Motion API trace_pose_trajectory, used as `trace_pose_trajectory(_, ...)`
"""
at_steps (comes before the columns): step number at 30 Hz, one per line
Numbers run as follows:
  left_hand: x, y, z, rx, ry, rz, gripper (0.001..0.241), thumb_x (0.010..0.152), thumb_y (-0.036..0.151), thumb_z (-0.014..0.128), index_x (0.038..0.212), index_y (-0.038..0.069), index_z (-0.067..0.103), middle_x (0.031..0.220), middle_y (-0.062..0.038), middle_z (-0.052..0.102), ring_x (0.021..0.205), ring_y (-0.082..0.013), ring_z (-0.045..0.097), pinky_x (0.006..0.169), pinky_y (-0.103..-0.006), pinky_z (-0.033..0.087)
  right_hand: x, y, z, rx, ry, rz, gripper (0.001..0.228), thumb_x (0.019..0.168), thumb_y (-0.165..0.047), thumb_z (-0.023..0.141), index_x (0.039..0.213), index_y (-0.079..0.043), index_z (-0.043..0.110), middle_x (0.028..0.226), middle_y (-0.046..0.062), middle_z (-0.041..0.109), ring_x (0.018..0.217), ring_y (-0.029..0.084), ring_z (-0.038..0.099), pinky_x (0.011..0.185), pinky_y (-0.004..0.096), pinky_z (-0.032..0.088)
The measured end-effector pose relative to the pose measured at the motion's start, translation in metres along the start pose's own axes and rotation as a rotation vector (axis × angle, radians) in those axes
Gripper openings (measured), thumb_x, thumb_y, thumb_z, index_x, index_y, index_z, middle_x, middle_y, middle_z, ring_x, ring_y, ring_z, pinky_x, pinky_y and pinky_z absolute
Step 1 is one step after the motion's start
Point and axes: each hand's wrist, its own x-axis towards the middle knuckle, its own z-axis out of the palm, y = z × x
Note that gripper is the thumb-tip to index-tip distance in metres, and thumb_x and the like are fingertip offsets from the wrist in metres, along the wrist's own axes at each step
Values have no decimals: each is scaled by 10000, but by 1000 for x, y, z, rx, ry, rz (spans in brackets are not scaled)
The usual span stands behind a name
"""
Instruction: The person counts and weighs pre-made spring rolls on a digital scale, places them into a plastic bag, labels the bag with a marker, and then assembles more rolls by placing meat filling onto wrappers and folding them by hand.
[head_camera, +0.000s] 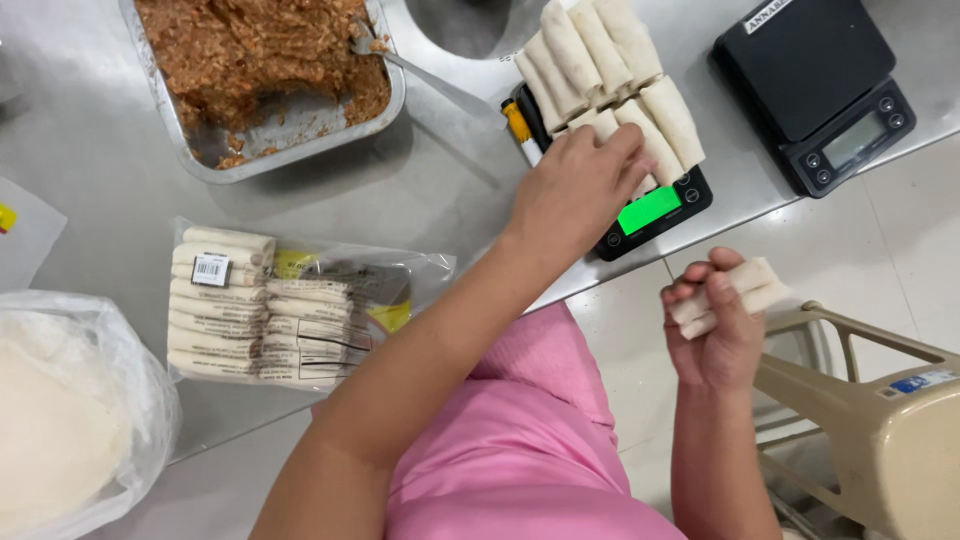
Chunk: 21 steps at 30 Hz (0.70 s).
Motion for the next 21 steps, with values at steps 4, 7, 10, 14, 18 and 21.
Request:
trace_pose_trajectory(4,0,-4,-4,-119,-65,-111,259,917,408,645,930,180,522,893,-133,653,845,-404,730,712,-487,579,-5,7,24,-8,51,63,287,966,-125,664,1253,-110,649,942,111,750,776,190,762,754,340,640)
trace_pose_trajectory(7,-10,-25,-6,-456,-213,-432,417,824,344,711,1094,248,409,889,-38,742,883,-322,772,808,-492,574,-6,11,43,-25,14,79,299,976,-105,640,1274,-87,644,1058,170,760,899,243,785,815,385,652)
trace_pose_trajectory(10,-41,-40,-19,-745,-179,-401,516,809,279,774,1215,233,458,893,48,739,841,-129,733,818,-308,580,-8,15,71,-28,-77,82,313,995,-105,584,1304,-65,622,1278,221,711,1165,317,729,963,455,630)
trace_pose_trajectory(14,-88,-20,-80,-926,-297,-285,459,877,82,726,1306,116,566,973,-43,705,918,-147,682,861,-318,616,-23,22,115,-33,-260,111,457,944,-73,579,1385,45,543,1289,280,673,1209,385,684,1001,512,592)
trace_pose_trajectory(18,-122,-9,-115,-631,-159,-126,394,911,95,730,1295,82,641,1004,-105,701,966,-264,738,826,-346,657,-43,37,131,-112,-352,109,549,839,48,651,1363,164,534,1167,348,699,1110,437,715,958,563,588)
trace_pose_trajectory(21,-137,-4,-124,-445,-49,25,350,931,95,714,1278,109,665,997,-68,689,929,-241,730,795,-343,650,-48,24,168,-192,-416,19,214,820,101,688,1014,190,674,520,207,624,479,219,664,722,333,623)
